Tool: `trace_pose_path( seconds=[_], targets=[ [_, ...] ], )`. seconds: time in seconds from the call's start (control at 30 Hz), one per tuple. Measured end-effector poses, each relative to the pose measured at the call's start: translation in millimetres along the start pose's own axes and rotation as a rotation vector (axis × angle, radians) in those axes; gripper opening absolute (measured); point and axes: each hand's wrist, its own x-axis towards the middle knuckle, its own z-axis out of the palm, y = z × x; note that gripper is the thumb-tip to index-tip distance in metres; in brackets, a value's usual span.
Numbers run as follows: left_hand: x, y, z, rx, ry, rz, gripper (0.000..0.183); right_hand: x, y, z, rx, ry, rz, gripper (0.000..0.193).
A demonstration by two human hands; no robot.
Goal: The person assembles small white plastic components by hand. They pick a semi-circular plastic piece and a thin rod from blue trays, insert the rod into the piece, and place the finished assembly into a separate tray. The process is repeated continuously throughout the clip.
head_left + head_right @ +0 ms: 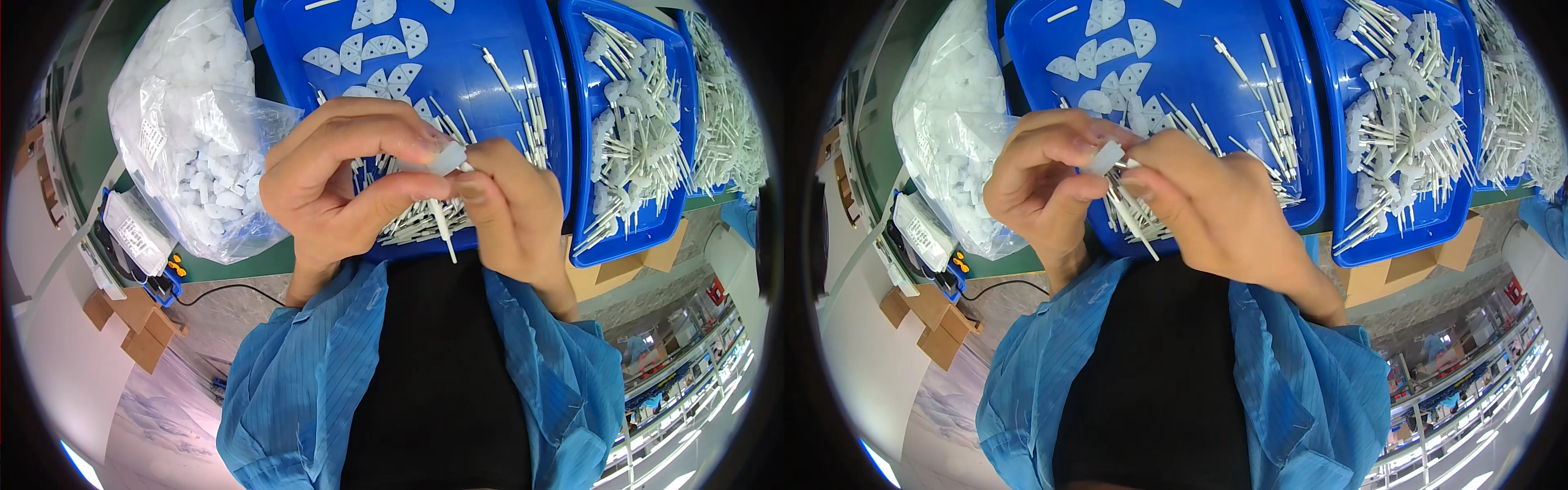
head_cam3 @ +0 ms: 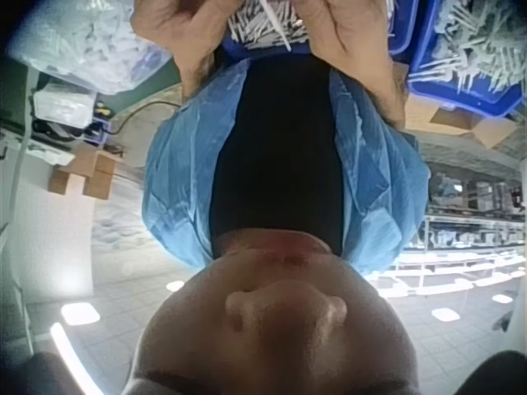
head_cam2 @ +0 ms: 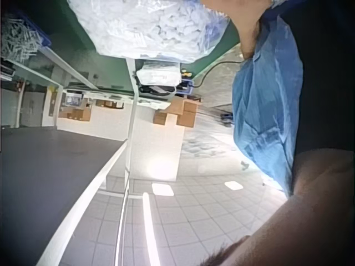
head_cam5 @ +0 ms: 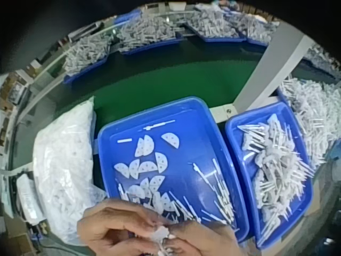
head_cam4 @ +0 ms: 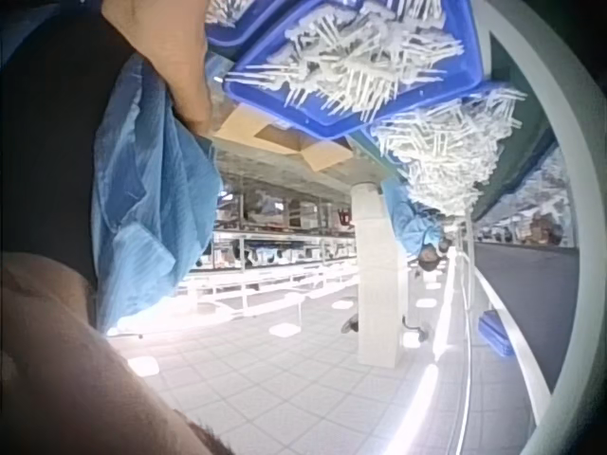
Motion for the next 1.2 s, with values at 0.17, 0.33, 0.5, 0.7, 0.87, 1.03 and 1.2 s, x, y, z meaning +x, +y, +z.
trace_pose_path(
  seconds=[0.17, 0.33, 0.5, 0.7, 0.87, 1.03, 1.2],
  targets=[
    [4.8, 3.0, -7.1, 0.205, -0.107, 0.136, 0.033, -3.0, -4.0, 9.1, -0.451, 0.11, -0.187, 0.017],
    [-4.0, -4.3, -5.5, 0.032, -0.103, 0.195, 0.042, -0.4, 11.3, 5.6, -0.251, 0.121, -0.345, 0.023],
    [5.5, 2.4, -3.7, 0.209, -0.142, 0.153, 0.042, 1.7, 28.4, -6.4, -0.242, 0.071, -0.39, 0.027],
    [1.5, -3.8, -2.5, 0.283, -0.155, 0.234, 0.041, 0.4, 9.8, -11.0, -0.194, 0.071, -0.148, 0.019],
    [4.4, -8.1, -6.1, 0.425, -0.24, 0.497, 0.029, 1.3, -4.6, 0.1, 0.035, 0.129, 0.239, 0.019],
    [6.9, -14.3, 4.8, 0.22, -0.095, 0.404, 0.036, -21.8, 0.7, -5.6, 0.117, 0.288, 0.111, 0.024],
    [12.0, 1.1, -5.3, 0.686, -0.011, -0.002, 0.032, -39.8, -16.1, -83.2, -0.57, 0.83, 0.367, 0.043]
  ],
)
